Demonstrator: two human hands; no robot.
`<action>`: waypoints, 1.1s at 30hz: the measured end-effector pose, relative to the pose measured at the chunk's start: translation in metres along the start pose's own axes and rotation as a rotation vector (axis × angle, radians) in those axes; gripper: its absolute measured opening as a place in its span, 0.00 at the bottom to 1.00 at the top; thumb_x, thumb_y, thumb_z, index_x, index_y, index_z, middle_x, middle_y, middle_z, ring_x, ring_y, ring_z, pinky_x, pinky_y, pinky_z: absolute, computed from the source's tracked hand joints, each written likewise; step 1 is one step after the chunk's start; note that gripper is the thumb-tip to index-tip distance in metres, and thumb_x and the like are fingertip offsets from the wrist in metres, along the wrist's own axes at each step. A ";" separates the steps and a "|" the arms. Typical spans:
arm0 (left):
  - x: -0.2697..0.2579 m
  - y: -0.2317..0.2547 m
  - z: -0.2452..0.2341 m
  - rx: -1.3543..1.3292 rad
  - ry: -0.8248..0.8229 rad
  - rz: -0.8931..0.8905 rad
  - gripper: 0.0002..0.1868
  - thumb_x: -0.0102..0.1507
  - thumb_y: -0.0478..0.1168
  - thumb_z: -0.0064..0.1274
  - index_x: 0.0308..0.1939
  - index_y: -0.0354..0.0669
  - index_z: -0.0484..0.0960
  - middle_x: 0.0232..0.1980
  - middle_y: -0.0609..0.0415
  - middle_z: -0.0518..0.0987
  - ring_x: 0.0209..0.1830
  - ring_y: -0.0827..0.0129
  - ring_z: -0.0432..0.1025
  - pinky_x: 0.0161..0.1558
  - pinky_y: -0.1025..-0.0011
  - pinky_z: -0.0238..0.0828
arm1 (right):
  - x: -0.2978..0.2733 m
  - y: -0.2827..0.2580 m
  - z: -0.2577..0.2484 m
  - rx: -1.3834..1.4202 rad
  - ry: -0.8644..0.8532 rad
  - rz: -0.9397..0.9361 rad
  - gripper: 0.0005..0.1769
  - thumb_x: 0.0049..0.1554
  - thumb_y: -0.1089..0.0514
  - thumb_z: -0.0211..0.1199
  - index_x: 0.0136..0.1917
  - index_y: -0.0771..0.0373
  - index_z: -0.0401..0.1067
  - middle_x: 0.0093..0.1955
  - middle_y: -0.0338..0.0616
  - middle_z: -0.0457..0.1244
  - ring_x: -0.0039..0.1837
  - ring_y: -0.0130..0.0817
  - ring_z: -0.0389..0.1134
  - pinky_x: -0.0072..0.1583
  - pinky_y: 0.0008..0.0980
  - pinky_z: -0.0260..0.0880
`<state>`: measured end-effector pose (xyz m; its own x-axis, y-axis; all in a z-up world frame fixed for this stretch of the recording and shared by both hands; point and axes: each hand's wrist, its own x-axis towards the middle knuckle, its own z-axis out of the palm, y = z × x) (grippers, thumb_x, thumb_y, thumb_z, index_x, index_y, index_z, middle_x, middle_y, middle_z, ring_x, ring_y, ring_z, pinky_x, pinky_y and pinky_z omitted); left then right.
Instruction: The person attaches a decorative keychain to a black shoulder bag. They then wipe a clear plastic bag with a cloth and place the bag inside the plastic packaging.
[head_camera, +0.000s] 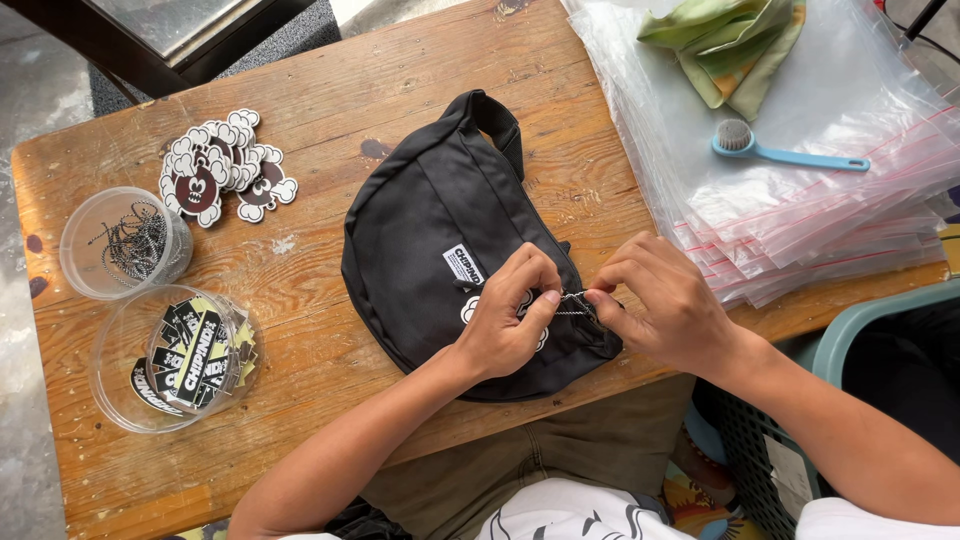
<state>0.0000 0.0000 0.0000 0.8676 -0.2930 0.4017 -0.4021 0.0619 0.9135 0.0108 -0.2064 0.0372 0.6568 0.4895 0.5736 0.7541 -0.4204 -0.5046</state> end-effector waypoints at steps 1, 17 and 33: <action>0.000 -0.001 0.000 -0.001 -0.001 0.000 0.08 0.69 0.38 0.43 0.34 0.44 0.71 0.35 0.53 0.67 0.35 0.67 0.65 0.38 0.66 0.66 | 0.001 -0.001 -0.001 -0.001 0.000 0.001 0.04 0.57 0.62 0.63 0.39 0.61 0.72 0.36 0.41 0.63 0.41 0.44 0.67 0.45 0.37 0.66; 0.004 0.007 0.002 -0.038 0.017 0.006 0.03 0.65 0.35 0.54 0.36 0.43 0.81 0.29 0.56 0.72 0.31 0.70 0.70 0.37 0.72 0.68 | -0.003 -0.018 0.001 0.337 -0.081 0.395 0.08 0.60 0.62 0.60 0.38 0.60 0.74 0.31 0.39 0.62 0.38 0.33 0.64 0.45 0.31 0.67; 0.002 0.008 0.005 -0.014 0.043 0.015 0.01 0.62 0.31 0.60 0.35 0.39 0.85 0.27 0.53 0.78 0.29 0.70 0.74 0.36 0.73 0.71 | 0.004 -0.026 -0.007 0.357 -0.090 0.589 0.10 0.58 0.62 0.62 0.35 0.58 0.77 0.27 0.36 0.63 0.37 0.23 0.62 0.45 0.26 0.67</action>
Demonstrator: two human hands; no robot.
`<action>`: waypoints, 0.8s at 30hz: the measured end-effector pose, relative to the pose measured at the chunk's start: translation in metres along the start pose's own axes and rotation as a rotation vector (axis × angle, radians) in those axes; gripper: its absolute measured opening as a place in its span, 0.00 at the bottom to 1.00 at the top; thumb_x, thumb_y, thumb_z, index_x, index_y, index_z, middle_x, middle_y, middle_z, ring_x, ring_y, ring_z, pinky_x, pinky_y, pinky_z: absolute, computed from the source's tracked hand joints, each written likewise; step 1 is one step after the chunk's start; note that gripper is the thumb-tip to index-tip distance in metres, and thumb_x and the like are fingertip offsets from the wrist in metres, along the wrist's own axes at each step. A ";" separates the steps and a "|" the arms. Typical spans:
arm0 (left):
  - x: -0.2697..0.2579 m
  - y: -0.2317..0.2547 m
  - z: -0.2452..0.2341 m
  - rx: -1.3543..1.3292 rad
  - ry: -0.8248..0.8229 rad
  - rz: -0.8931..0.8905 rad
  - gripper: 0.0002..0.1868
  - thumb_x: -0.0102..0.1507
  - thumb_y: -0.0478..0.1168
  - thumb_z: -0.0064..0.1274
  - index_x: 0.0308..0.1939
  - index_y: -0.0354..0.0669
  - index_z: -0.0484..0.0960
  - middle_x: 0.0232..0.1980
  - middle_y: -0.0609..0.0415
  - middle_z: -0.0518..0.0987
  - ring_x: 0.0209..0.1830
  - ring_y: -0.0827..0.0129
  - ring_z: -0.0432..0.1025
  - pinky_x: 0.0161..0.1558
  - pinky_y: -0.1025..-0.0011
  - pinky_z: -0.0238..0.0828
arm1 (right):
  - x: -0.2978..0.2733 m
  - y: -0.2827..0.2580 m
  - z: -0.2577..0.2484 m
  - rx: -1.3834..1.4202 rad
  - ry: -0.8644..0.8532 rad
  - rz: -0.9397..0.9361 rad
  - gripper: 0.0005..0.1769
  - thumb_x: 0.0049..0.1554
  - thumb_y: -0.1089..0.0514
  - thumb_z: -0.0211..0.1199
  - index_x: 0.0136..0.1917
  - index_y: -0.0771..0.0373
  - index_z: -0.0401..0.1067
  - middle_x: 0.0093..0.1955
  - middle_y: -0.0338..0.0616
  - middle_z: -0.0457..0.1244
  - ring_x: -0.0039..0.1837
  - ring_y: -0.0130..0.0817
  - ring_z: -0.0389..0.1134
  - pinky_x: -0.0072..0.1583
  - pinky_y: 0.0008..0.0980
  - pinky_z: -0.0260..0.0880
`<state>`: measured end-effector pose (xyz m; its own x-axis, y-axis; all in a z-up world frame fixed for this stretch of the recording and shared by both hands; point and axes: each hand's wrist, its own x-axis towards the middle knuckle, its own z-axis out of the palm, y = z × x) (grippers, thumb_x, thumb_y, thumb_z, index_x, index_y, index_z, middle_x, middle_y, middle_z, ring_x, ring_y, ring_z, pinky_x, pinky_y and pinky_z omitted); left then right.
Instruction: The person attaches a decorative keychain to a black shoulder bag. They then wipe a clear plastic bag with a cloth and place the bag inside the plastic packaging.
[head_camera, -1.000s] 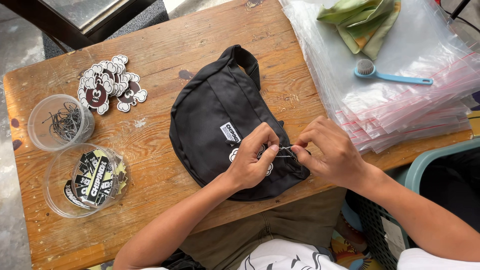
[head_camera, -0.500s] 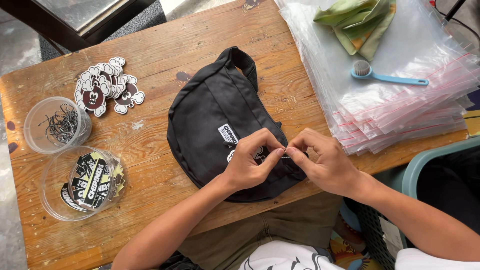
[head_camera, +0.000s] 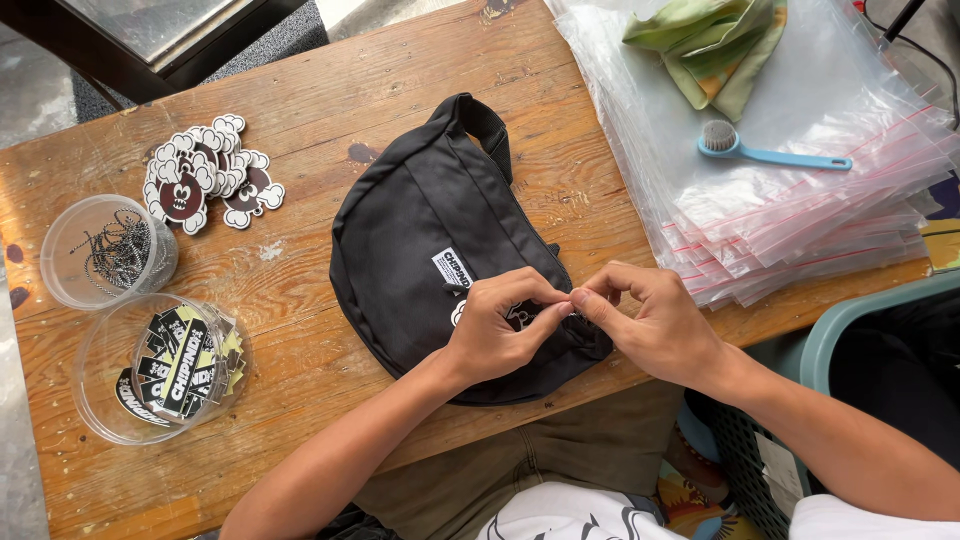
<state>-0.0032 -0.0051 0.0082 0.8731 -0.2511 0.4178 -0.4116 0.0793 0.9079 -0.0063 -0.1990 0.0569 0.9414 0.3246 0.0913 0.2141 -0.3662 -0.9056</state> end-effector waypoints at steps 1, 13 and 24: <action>0.000 -0.001 0.000 0.001 -0.001 -0.001 0.01 0.62 0.31 0.60 0.35 0.39 0.85 0.27 0.53 0.78 0.29 0.70 0.74 0.36 0.73 0.71 | 0.000 0.003 0.000 0.001 0.000 0.000 0.10 0.58 0.62 0.62 0.35 0.58 0.77 0.27 0.36 0.63 0.37 0.23 0.62 0.45 0.26 0.67; -0.001 -0.006 0.001 0.019 0.052 -0.037 0.02 0.61 0.32 0.59 0.33 0.41 0.86 0.25 0.55 0.78 0.29 0.73 0.73 0.34 0.75 0.70 | 0.004 0.009 0.011 -0.437 0.186 -0.542 0.04 0.51 0.66 0.67 0.39 0.58 0.76 0.35 0.36 0.65 0.39 0.34 0.67 0.45 0.31 0.66; 0.000 -0.006 -0.001 -0.011 0.037 -0.080 0.05 0.62 0.35 0.56 0.30 0.44 0.82 0.25 0.56 0.74 0.29 0.73 0.71 0.35 0.73 0.68 | 0.007 0.015 0.019 -0.841 0.350 -0.891 0.04 0.50 0.66 0.65 0.35 0.61 0.73 0.39 0.42 0.62 0.44 0.39 0.63 0.48 0.38 0.66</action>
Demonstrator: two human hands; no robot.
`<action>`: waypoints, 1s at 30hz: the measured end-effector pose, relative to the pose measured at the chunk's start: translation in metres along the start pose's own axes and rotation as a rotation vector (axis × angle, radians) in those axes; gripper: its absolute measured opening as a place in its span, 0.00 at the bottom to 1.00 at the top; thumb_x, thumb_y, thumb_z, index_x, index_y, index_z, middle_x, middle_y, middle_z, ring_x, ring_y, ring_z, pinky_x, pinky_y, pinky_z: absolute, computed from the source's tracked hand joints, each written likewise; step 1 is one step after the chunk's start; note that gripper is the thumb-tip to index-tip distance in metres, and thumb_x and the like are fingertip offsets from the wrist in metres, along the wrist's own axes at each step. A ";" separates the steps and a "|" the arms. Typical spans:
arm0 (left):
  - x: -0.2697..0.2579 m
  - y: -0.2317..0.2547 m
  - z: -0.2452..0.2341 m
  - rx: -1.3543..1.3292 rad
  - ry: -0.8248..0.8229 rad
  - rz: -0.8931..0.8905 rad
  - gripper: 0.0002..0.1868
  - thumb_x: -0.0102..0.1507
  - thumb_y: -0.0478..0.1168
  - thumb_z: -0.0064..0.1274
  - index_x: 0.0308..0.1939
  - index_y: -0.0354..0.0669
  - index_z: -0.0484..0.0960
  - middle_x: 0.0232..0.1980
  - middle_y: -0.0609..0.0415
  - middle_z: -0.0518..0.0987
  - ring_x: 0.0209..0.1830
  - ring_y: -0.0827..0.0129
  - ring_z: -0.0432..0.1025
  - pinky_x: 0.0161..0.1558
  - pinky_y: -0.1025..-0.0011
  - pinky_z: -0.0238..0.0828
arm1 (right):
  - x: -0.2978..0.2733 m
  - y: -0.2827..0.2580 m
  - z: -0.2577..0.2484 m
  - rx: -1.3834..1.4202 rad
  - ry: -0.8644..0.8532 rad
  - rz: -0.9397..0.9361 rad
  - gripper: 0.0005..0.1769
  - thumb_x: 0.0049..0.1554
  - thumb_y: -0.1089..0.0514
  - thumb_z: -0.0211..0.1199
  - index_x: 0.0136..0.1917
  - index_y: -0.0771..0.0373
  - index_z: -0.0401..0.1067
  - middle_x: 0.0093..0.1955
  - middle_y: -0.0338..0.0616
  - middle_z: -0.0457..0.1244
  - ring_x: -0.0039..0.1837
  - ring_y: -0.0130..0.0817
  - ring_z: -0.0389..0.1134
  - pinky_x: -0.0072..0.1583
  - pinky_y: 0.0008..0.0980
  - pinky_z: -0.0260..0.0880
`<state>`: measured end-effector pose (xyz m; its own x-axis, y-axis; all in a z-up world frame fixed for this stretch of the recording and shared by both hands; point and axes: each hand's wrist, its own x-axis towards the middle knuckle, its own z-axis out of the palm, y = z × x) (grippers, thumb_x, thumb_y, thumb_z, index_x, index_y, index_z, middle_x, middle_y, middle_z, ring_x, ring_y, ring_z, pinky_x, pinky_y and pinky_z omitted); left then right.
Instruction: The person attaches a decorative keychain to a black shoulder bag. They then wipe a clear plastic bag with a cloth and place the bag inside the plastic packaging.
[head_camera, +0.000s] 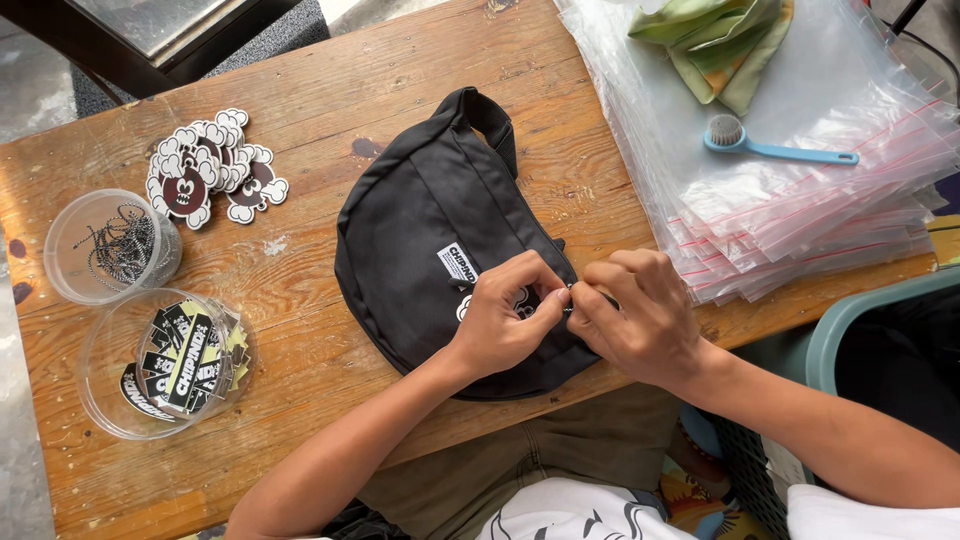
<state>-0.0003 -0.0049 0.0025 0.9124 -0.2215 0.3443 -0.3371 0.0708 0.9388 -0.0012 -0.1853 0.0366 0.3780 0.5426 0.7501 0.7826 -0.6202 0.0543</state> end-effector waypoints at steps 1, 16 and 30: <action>0.001 0.002 -0.002 0.000 0.001 0.000 0.05 0.62 0.35 0.56 0.30 0.44 0.82 0.25 0.56 0.74 0.29 0.73 0.71 0.35 0.73 0.68 | -0.001 0.001 0.004 0.001 0.000 -0.001 0.04 0.50 0.66 0.65 0.35 0.61 0.73 0.39 0.42 0.62 0.44 0.39 0.63 0.48 0.38 0.66; -0.007 -0.007 0.006 0.137 0.081 0.135 0.01 0.61 0.30 0.57 0.34 0.38 0.82 0.27 0.53 0.75 0.29 0.65 0.75 0.34 0.72 0.72 | -0.001 -0.006 0.007 0.099 -0.045 0.125 0.06 0.51 0.69 0.60 0.34 0.62 0.70 0.39 0.41 0.65 0.44 0.40 0.67 0.49 0.35 0.65; -0.006 -0.013 0.007 0.183 0.015 0.148 0.03 0.62 0.30 0.53 0.34 0.41 0.78 0.29 0.55 0.71 0.29 0.66 0.72 0.31 0.71 0.70 | 0.001 0.002 -0.001 0.298 -0.289 0.278 0.05 0.53 0.67 0.59 0.37 0.59 0.66 0.39 0.41 0.62 0.43 0.41 0.64 0.44 0.34 0.63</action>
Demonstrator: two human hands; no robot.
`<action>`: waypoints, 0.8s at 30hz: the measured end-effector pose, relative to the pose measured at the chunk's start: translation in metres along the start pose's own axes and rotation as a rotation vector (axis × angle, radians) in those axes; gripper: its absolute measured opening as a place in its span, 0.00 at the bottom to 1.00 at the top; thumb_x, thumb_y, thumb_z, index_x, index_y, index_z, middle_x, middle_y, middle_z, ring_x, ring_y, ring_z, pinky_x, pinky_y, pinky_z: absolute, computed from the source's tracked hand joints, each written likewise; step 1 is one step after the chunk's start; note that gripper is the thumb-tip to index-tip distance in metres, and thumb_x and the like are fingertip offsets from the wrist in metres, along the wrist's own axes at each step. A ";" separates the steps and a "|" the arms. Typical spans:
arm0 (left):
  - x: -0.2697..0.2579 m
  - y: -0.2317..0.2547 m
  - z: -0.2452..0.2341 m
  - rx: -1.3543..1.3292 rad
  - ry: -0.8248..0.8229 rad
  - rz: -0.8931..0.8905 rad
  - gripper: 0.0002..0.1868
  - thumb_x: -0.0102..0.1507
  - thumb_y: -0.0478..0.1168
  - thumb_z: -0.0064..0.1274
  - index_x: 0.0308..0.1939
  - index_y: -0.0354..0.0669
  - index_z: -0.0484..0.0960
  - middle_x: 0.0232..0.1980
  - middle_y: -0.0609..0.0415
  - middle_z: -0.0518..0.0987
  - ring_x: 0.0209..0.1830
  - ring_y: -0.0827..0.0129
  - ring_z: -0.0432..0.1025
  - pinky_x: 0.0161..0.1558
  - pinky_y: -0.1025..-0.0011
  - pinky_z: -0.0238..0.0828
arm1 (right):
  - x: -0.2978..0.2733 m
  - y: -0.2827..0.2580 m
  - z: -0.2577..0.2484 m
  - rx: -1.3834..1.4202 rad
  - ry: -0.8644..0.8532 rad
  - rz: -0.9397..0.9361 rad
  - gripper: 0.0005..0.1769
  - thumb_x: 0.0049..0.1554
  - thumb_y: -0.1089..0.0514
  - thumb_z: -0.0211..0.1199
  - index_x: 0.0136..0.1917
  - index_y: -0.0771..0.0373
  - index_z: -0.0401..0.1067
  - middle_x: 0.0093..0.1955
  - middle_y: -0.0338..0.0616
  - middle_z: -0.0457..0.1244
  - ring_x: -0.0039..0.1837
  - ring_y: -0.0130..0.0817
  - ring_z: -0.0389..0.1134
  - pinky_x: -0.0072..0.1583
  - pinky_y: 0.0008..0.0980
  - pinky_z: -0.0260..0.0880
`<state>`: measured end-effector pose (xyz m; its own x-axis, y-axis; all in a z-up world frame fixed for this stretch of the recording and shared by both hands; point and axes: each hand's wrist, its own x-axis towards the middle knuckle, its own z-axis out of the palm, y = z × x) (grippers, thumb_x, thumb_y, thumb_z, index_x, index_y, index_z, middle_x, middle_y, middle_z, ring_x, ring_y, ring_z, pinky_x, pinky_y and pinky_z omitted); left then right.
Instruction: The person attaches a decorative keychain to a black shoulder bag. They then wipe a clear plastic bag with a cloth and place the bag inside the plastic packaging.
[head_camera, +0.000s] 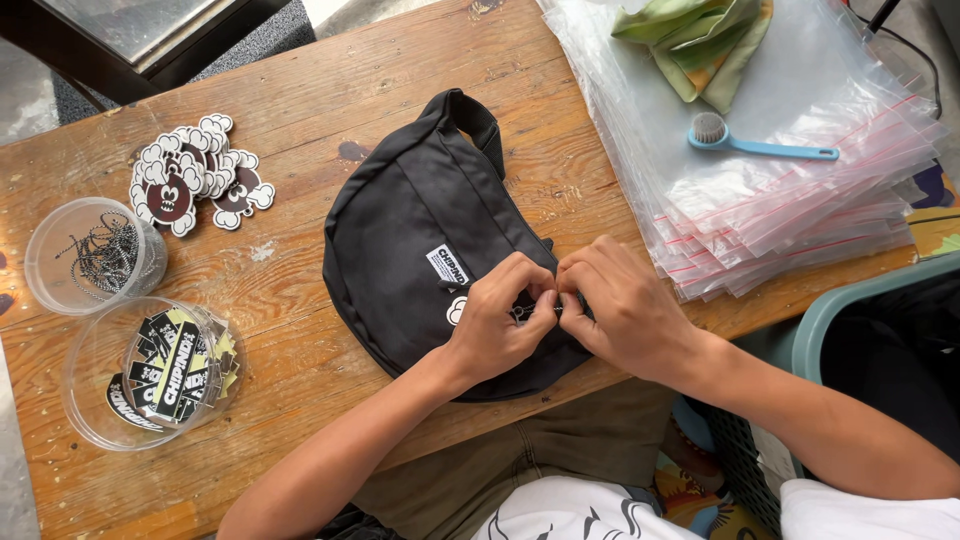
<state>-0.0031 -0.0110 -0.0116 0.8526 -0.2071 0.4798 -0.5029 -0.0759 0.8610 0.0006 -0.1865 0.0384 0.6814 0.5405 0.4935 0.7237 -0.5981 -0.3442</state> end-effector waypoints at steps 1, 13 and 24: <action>0.001 -0.001 -0.001 0.002 -0.001 -0.002 0.03 0.62 0.30 0.53 0.34 0.41 0.78 0.29 0.55 0.71 0.29 0.66 0.72 0.31 0.71 0.70 | 0.002 0.001 -0.001 0.002 0.001 0.001 0.05 0.53 0.67 0.59 0.37 0.59 0.66 0.39 0.41 0.62 0.43 0.41 0.64 0.44 0.34 0.63; 0.008 0.004 -0.009 -0.120 -0.042 -0.098 0.06 0.65 0.33 0.50 0.32 0.42 0.77 0.25 0.55 0.69 0.26 0.67 0.67 0.30 0.71 0.66 | 0.009 -0.003 -0.009 -0.230 0.143 -0.206 0.02 0.54 0.62 0.62 0.40 0.59 0.71 0.38 0.38 0.61 0.41 0.36 0.64 0.47 0.35 0.62; 0.006 0.006 -0.009 -0.135 -0.040 -0.096 0.06 0.64 0.33 0.53 0.32 0.41 0.79 0.24 0.54 0.72 0.25 0.67 0.70 0.30 0.72 0.66 | 0.004 -0.003 -0.001 -0.178 0.184 -0.154 0.04 0.51 0.67 0.61 0.36 0.60 0.71 0.35 0.39 0.61 0.40 0.38 0.65 0.47 0.35 0.63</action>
<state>0.0007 -0.0038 -0.0022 0.8879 -0.2445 0.3897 -0.3938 0.0341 0.9186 0.0013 -0.1828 0.0423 0.5223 0.5265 0.6709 0.7753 -0.6207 -0.1165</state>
